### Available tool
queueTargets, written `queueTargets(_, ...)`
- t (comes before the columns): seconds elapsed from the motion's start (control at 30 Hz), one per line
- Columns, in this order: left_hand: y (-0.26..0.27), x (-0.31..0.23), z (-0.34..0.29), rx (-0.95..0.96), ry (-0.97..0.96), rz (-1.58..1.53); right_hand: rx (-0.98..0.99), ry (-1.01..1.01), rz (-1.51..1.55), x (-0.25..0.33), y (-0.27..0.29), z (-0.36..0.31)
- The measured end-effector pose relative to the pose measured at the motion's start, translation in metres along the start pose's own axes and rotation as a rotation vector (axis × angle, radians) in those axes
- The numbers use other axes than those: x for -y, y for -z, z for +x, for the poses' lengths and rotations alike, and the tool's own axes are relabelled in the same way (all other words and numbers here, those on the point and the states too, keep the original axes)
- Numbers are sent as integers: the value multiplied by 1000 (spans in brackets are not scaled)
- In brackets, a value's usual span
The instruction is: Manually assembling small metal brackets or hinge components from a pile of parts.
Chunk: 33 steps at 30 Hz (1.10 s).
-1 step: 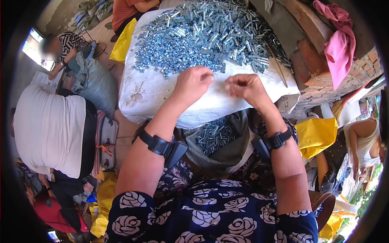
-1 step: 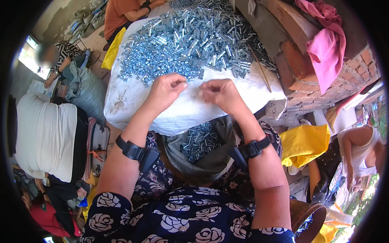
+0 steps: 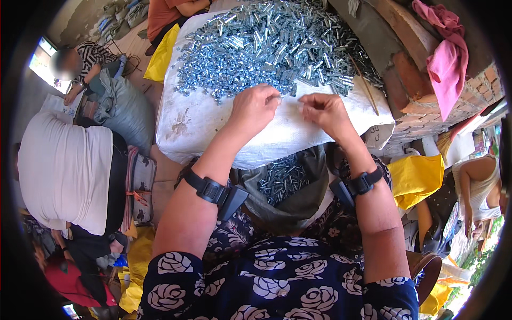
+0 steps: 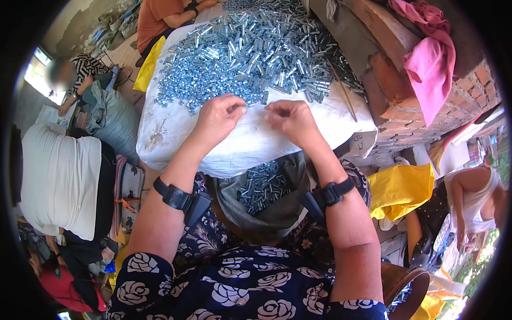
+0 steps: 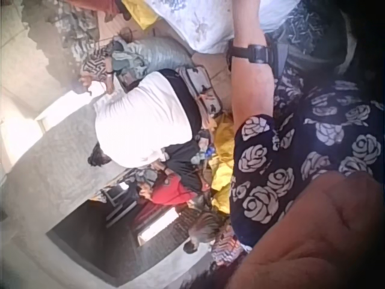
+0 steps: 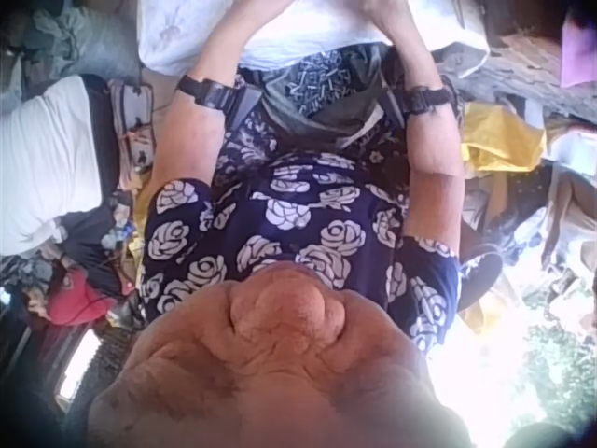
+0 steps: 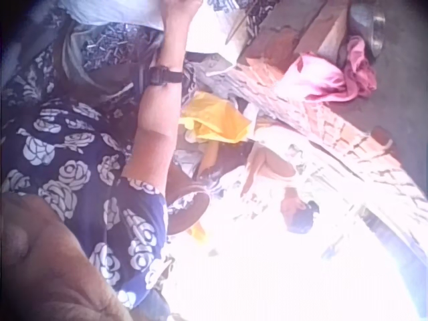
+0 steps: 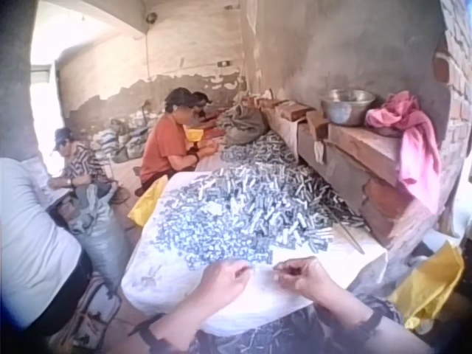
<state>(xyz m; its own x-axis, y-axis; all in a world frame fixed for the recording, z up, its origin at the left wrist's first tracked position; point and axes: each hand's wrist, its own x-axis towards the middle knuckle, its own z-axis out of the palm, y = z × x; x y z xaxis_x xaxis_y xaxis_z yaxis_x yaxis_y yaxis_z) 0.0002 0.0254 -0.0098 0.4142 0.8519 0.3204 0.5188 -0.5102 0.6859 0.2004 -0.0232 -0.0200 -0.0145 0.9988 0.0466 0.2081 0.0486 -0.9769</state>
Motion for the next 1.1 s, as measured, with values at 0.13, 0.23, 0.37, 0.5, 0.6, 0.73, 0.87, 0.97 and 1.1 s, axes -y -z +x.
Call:
queueTargets(0.13, -15, 9, 12, -116, -232, 337, -179, 199, -306, -23, -5, 27)
queueTargets(0.23, -24, 14, 17, -30, -297, 540, -246, 293, -500, -20, -16, 34)
queueTargets(0.37, -30, 14, 19, -40, -362, 594, -250, 275, -682, -9, -24, 36)
queueTargets(0.5, -28, 10, 21, -7, -390, 588, -274, 293, -743, -17, -22, 42)
queueTargets(0.6, -28, 10, 22, -7, -401, 598, -295, 321, -708, -25, -19, 44)
queueTargets(0.73, -27, 11, 22, 33, -387, 602, -303, 249, -580, -22, -17, 40)
queueTargets(0.87, -27, 16, 24, 10, -392, 599, -270, 195, -421, -20, -11, 29)
queueTargets(0.97, -27, 14, 23, 13, -386, 626, -204, 130, -191, -26, -7, 24)
queueTargets(1.1, -27, 10, 18, -3, -402, 657, -147, 11, -8, -16, -5, 11)
